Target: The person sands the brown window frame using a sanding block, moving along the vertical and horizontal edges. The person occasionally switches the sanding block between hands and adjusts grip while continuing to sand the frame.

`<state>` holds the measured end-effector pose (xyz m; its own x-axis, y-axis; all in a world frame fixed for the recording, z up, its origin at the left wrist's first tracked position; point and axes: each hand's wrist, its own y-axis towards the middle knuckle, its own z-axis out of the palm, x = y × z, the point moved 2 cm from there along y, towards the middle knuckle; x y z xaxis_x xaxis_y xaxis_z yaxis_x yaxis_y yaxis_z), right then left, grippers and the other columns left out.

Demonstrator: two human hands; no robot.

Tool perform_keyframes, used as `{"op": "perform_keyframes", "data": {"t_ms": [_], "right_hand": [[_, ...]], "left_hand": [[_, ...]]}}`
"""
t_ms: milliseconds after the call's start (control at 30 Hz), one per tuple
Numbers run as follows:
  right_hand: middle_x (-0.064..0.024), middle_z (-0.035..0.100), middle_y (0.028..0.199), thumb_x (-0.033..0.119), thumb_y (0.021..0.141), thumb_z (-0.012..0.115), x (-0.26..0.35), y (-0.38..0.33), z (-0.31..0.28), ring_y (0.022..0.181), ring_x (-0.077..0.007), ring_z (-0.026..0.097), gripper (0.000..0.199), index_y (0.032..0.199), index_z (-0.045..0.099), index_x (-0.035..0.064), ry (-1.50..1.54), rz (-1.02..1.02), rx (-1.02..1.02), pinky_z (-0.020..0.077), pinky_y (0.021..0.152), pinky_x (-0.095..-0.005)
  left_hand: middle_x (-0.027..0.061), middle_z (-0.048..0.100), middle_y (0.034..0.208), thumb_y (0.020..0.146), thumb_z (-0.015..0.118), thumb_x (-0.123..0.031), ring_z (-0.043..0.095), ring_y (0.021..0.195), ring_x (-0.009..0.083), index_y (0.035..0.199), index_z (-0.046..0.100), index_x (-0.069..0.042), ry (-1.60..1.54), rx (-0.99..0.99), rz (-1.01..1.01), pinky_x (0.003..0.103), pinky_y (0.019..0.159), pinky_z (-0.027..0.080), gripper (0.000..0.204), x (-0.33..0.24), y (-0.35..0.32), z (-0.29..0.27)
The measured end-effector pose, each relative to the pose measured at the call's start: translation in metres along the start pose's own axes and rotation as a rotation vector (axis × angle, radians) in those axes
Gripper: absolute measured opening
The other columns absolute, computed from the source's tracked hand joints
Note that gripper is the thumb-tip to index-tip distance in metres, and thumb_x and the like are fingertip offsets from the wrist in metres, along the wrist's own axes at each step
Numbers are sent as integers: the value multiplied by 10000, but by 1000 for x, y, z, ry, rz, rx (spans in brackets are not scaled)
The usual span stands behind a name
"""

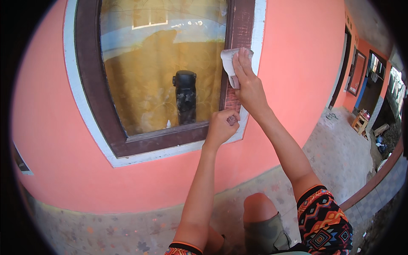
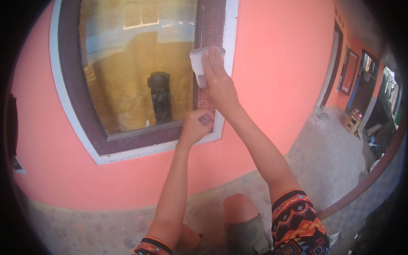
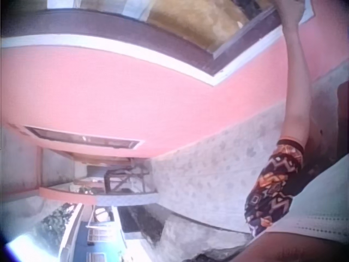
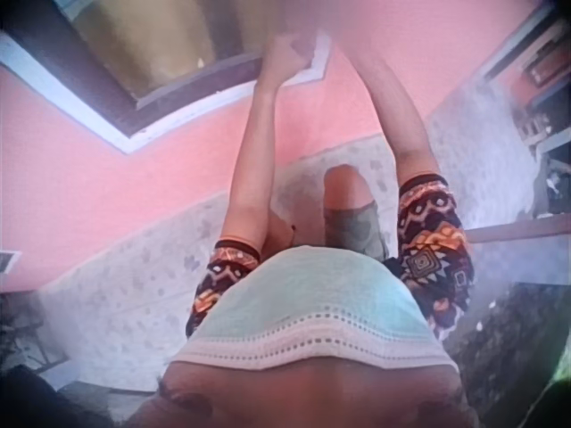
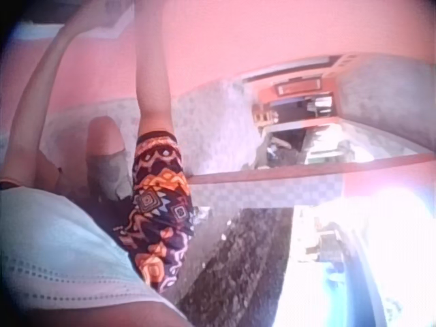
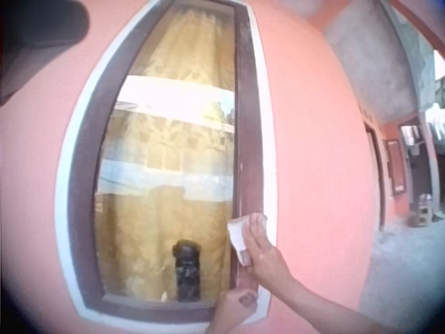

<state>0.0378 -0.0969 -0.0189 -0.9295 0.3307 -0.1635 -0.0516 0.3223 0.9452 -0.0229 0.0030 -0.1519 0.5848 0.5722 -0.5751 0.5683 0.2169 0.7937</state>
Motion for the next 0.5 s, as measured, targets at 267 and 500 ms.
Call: {"op": "perform_keyframes", "data": {"t_ms": [267, 500], "right_hand": [[-263, 350, 1730, 42, 977, 674, -30, 65, 2, 1550, -456, 421, 728, 1646, 391, 6, -138, -117, -133, 599, 1084, -507], [-267, 403, 1687, 10, 999, 629, -49, 99, -26, 1507, -413, 486, 608, 1588, 478, 13, -50, -136, -43, 550, 1125, -486]], "left_hand": [[39, 727, 797, 800, 767, 30, 598, 712, 129, 886, 759, -27, 15, 54, -32, 294, 723, 538, 103, 2, -1, -1], [86, 587, 685, 751, 736, 92, 556, 616, 154, 859, 721, 7, -27, 3, 18, 314, 608, 460, 139, 0, 0, 1]]}}
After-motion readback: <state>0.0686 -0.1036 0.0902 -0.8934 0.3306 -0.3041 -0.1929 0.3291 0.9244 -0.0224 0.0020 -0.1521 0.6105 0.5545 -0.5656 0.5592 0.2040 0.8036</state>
